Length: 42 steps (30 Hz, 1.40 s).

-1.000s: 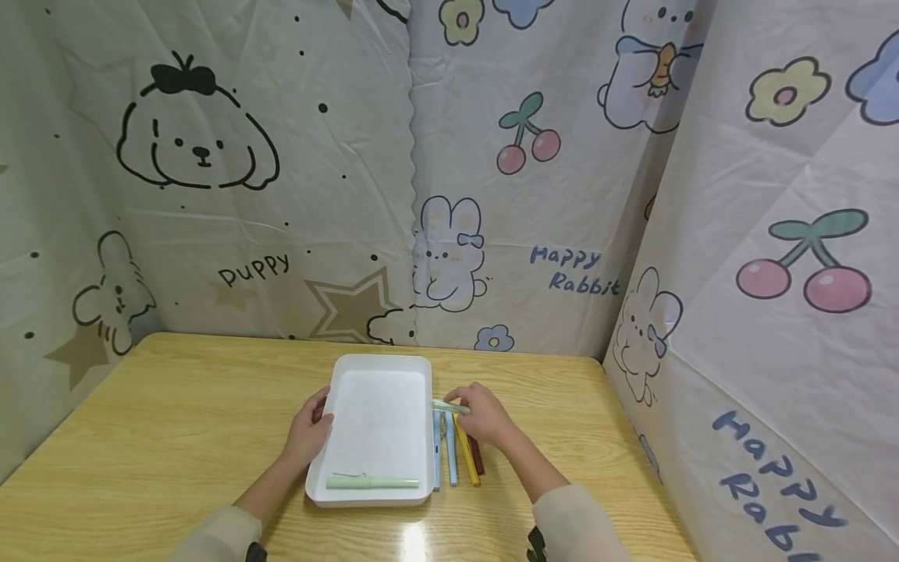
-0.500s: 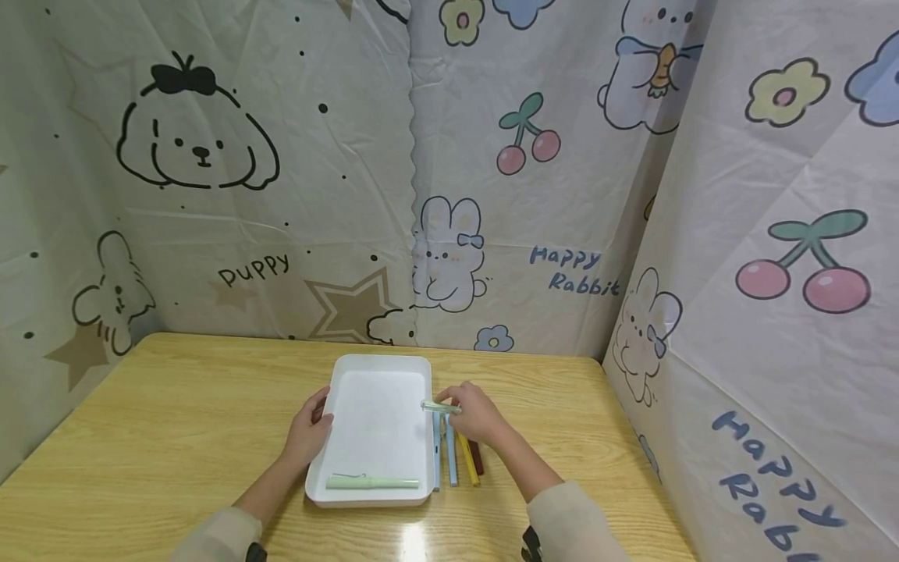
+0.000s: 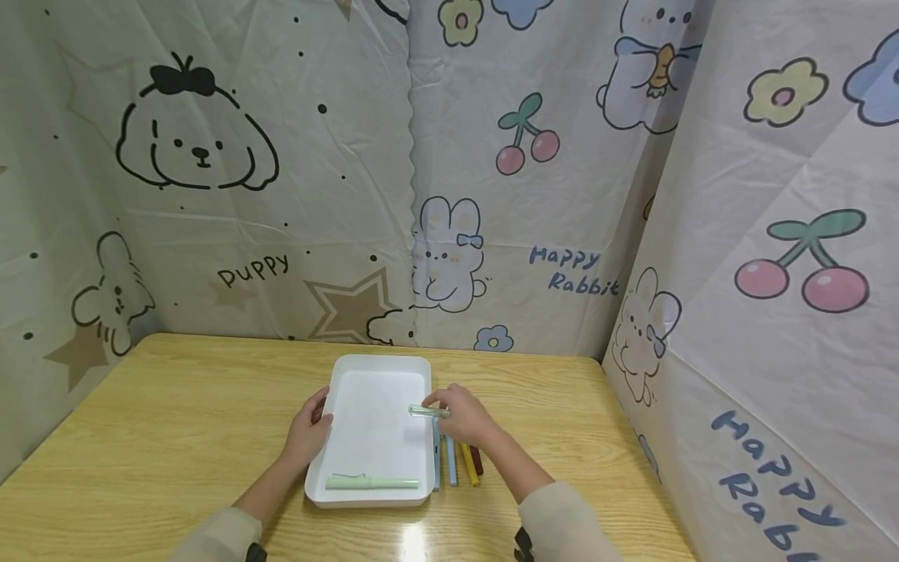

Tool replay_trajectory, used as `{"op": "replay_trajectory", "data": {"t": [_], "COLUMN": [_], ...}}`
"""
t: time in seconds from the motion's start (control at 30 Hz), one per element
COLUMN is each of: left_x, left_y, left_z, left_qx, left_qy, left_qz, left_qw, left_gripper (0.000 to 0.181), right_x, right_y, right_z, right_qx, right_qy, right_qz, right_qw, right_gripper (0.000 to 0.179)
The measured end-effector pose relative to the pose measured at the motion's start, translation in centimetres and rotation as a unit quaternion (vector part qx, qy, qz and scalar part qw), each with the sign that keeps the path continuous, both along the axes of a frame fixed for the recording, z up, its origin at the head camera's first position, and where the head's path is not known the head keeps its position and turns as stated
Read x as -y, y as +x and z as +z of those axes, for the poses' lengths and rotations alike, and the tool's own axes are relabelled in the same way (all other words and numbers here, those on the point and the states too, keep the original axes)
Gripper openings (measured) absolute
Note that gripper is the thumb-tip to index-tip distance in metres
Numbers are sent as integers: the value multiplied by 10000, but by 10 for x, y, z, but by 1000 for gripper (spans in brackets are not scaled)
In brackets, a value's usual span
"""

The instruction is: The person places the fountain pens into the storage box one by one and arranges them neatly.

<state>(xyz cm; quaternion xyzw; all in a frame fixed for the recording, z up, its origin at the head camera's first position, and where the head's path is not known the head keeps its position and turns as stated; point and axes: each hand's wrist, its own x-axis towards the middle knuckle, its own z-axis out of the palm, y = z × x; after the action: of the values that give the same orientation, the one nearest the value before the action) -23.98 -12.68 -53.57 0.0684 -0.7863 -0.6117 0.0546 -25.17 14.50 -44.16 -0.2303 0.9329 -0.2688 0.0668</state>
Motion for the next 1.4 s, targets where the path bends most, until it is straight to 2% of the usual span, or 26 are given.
{"op": "replay_trajectory", "data": {"t": [0.23, 0.87, 1.4], "left_x": [0, 1, -1], "left_y": [-1, 1, 2], "left_z": [0, 7, 4], "left_qx": [-5, 85, 151], "left_qy": [-3, -19, 33], "left_qz": [19, -73, -47], "left_qw": [10000, 9999, 9999], "left_gripper": [50, 51, 51], "right_x": [8, 21, 33], "right_y": [2, -1, 4], "right_z": [3, 2, -5], "right_qx": [148, 107, 95], "right_qy": [103, 178, 332], "right_qz": [-71, 220, 378], "right_qw": [9998, 9995, 9987], "right_gripper": [33, 33, 32]}}
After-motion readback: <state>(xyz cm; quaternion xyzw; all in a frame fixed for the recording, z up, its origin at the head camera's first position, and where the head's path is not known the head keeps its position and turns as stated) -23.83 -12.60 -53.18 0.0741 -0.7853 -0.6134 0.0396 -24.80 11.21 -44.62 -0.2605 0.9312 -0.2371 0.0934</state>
